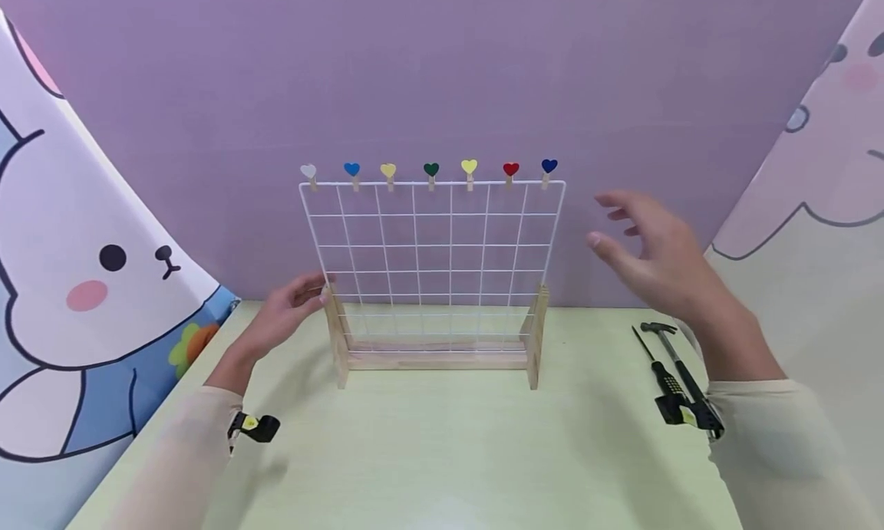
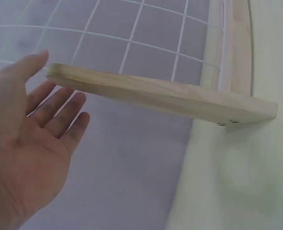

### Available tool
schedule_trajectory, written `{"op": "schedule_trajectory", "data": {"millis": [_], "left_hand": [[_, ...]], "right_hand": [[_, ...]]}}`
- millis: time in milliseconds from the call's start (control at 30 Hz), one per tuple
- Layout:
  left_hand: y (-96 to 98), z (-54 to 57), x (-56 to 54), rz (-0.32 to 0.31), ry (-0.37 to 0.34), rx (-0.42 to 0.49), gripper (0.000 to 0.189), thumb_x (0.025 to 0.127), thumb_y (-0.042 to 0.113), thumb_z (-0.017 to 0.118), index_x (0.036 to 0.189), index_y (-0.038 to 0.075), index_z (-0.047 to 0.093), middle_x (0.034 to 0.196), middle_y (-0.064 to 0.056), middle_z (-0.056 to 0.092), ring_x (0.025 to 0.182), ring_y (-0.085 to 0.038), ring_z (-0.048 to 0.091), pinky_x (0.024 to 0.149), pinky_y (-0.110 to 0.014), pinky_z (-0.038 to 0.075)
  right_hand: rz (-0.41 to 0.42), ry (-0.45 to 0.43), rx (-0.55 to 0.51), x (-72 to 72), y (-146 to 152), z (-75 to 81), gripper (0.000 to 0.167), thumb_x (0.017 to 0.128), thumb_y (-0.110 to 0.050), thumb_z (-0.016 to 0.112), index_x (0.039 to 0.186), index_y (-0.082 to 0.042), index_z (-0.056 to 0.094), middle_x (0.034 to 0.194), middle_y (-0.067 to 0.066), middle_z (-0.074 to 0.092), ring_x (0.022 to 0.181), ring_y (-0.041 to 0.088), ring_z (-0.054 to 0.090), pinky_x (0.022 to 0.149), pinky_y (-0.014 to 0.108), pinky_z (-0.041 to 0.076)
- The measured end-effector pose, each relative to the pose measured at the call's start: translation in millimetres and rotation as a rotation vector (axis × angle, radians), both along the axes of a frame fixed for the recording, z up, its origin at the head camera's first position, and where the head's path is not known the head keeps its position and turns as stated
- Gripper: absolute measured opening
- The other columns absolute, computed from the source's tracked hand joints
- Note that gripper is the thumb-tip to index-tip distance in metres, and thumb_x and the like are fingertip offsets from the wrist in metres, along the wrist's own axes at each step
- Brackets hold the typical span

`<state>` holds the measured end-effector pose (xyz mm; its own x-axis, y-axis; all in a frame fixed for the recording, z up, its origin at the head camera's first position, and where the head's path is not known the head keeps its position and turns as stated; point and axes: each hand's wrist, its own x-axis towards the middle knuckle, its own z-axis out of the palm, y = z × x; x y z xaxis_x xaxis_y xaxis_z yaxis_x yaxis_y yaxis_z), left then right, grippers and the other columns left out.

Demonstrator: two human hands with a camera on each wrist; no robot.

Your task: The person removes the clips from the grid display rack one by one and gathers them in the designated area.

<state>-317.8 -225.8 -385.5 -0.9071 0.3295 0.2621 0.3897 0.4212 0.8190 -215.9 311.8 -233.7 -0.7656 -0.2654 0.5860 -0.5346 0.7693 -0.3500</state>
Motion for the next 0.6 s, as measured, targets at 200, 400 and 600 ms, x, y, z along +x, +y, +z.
{"op": "schedule_trajectory", "data": {"millis": [200, 400, 600], "left_hand": [[2.1, -8.5, -3.7, -0.008, -0.02, 0.066, 0.05, 0.108, 0.026, 0.057, 0.153, 0.006, 0.046, 0.153, -0.018, 0.054, 0.142, -0.034, 0.052, 0.112, -0.038, 0.051], [3.5, -12.2, -2.4, -0.002, -0.041, 0.093, 0.052, 0.108, 0.028, 0.057, 0.155, 0.008, 0.045, 0.154, -0.013, 0.054, 0.144, -0.033, 0.049, 0.115, -0.039, 0.048], [3.9, -16.2, -1.5, 0.006, -0.067, 0.147, 0.053, 0.108, 0.028, 0.056, 0.156, 0.01, 0.044, 0.156, -0.012, 0.052, 0.145, -0.032, 0.048, 0.108, -0.019, 0.049]], "right_hand": [[0.03, 0.045, -0.028, 0.9, -10, -1.7, 0.054, 0.102, -0.016, 0.065, 0.153, -0.018, 0.049, 0.142, 0.01, 0.06, 0.116, -0.02, 0.044, 0.093, 0.0, 0.035], [0.091, 0.092, -0.08, -3.5, -19, -1.3, 0.048, 0.1, -0.009, 0.065, 0.147, -0.008, 0.055, 0.133, -0.029, 0.055, 0.115, -0.013, 0.054, 0.096, 0.001, 0.041], [0.088, 0.034, -0.134, -10.9, -28, 5.7, 0.042, 0.102, -0.012, 0.063, 0.143, -0.01, 0.058, 0.128, -0.028, 0.057, 0.113, -0.009, 0.057, 0.095, 0.0, 0.042]]}}
